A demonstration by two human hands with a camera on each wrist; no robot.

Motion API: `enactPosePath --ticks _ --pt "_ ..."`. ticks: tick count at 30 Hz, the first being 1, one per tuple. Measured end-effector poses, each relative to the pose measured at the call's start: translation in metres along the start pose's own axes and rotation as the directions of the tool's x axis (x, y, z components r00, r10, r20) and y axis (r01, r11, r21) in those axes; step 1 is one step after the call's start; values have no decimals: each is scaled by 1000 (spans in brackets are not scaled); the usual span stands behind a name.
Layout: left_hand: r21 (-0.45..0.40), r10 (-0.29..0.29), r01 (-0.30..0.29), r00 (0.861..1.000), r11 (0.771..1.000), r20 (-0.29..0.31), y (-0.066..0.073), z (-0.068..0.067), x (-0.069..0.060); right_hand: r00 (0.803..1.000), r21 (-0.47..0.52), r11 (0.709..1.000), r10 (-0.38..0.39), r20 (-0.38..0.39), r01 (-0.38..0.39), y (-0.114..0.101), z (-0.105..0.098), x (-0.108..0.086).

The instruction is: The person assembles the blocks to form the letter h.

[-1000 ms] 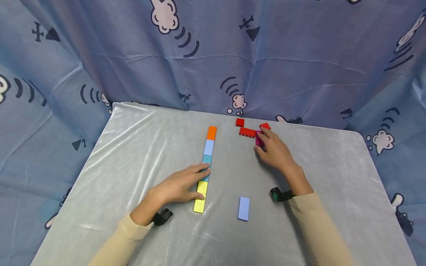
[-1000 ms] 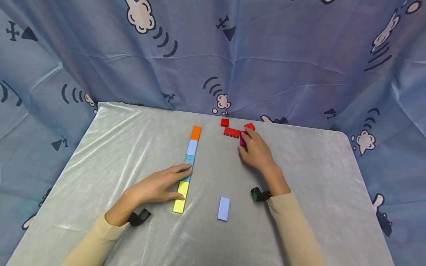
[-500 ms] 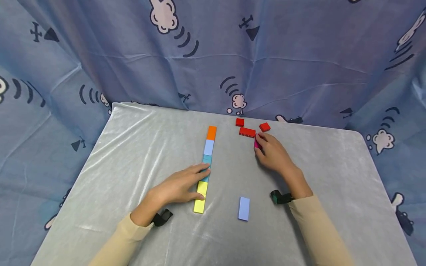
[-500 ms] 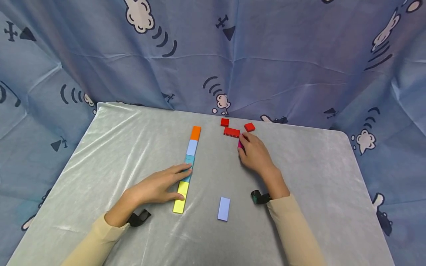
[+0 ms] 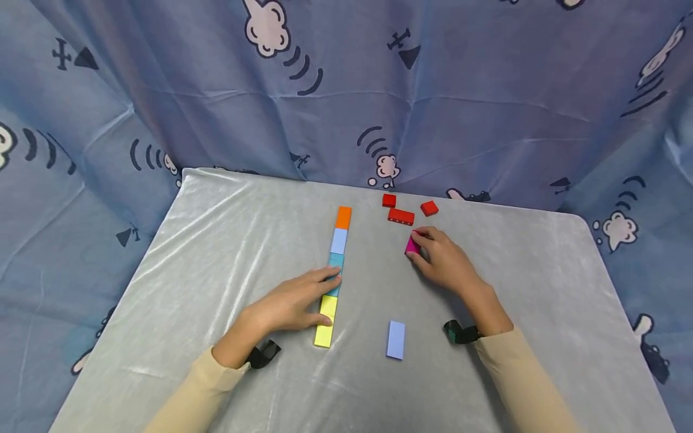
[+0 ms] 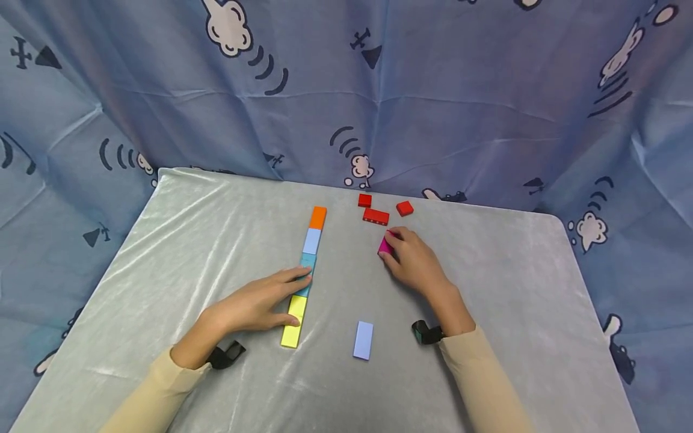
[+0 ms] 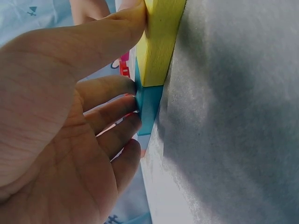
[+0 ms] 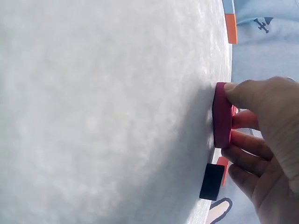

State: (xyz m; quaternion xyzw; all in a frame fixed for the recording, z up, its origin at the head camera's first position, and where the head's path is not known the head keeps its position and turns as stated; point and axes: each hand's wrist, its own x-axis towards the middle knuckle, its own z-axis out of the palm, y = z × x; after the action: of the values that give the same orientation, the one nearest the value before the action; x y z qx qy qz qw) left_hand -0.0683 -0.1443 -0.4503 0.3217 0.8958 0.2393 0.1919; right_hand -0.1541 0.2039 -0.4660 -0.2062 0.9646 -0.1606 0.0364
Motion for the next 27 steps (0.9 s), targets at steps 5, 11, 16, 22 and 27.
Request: enactPosePath --ticks 5,11,16,22,27 --pt "-2 -3 3 1000 1000 -7 -1 1 0 1000 3 1000 -19 2 19 -3 2 -5" --pt "-3 3 -3 1000 1000 -10 -1 1 0 1000 50 998 -30 -3 30 -7 6 -14" --pt "-3 -2 1 1000 1000 -8 -1 2 0 999 84 995 -45 -4 45 -11 9 -23" --pt "12 -5 5 1000 1000 -3 1 1 0 996 108 990 -85 -23 87 -17 13 -34" --pt "14 -4 5 1000 1000 -4 1 0 0 992 114 986 -117 -47 121 -20 15 -43"
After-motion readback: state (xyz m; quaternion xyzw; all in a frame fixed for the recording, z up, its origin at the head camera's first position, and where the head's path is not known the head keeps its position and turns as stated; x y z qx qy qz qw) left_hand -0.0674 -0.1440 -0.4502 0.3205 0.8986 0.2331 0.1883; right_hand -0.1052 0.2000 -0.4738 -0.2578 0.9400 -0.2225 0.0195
